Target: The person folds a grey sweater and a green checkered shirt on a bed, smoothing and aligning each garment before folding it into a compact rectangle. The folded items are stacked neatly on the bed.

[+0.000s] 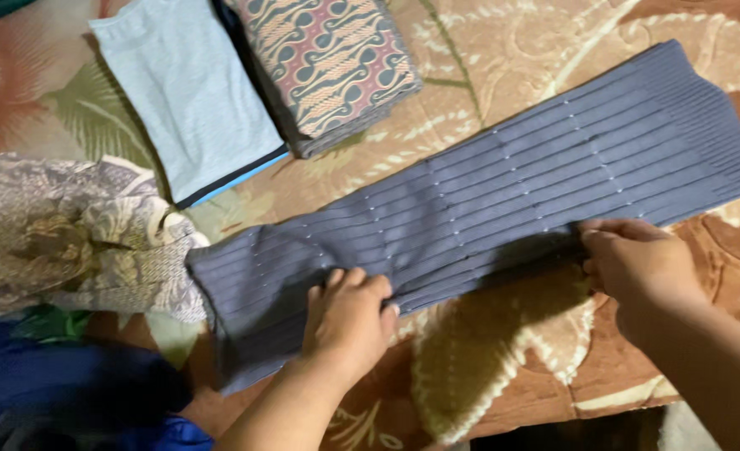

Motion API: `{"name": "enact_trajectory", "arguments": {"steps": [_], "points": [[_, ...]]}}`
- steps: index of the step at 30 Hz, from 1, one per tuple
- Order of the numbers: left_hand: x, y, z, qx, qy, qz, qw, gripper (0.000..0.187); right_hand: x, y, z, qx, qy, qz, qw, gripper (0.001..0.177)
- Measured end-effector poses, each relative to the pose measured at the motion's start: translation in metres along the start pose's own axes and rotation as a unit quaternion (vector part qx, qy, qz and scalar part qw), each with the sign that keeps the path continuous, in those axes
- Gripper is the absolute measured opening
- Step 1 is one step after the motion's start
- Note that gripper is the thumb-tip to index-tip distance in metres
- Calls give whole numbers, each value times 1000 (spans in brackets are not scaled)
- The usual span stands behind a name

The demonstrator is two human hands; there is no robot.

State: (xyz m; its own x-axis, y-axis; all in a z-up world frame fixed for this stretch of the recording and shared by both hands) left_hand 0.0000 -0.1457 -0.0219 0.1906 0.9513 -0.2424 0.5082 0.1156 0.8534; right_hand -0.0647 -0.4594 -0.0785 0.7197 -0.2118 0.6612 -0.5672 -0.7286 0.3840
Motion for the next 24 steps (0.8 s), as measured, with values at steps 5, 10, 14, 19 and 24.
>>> {"name": "enact_trajectory", "arguments": {"steps": [5, 10, 14, 19, 24], "points": [[58, 2, -18, -93, 163, -23, 982, 21, -3, -54, -50, 81, 231, -243, 939, 32], [135, -4, -32, -191, 357, -60, 912, 29, -2, -98, -103, 149, 260, -399, 866, 45], [165, -8, -35, -185, 458, -281, 823, 53, 1, -113, -128, 156, 293, -408, 851, 46], [180, 5, -36, -127, 515, -367, 764, 31, 0, -127, -145, 161, 336, -437, 819, 50], [206, 5, -53, -96, 492, -336, 798, 28, 2, -139, -160, 155, 338, -465, 803, 42]]}}
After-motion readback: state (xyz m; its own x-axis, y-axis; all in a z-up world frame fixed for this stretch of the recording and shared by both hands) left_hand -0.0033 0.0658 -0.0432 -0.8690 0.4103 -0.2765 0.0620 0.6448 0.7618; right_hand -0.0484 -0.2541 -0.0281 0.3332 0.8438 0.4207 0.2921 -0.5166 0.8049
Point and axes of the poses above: each hand's wrist, its own z-axis towards the middle knuckle, its own y-axis out of the back of the hand, x = y × z, the point moved 3 cm from there along z, towards the middle knuckle, and after that the axes turned 4 degrees about -x, right-handed, at the moved point
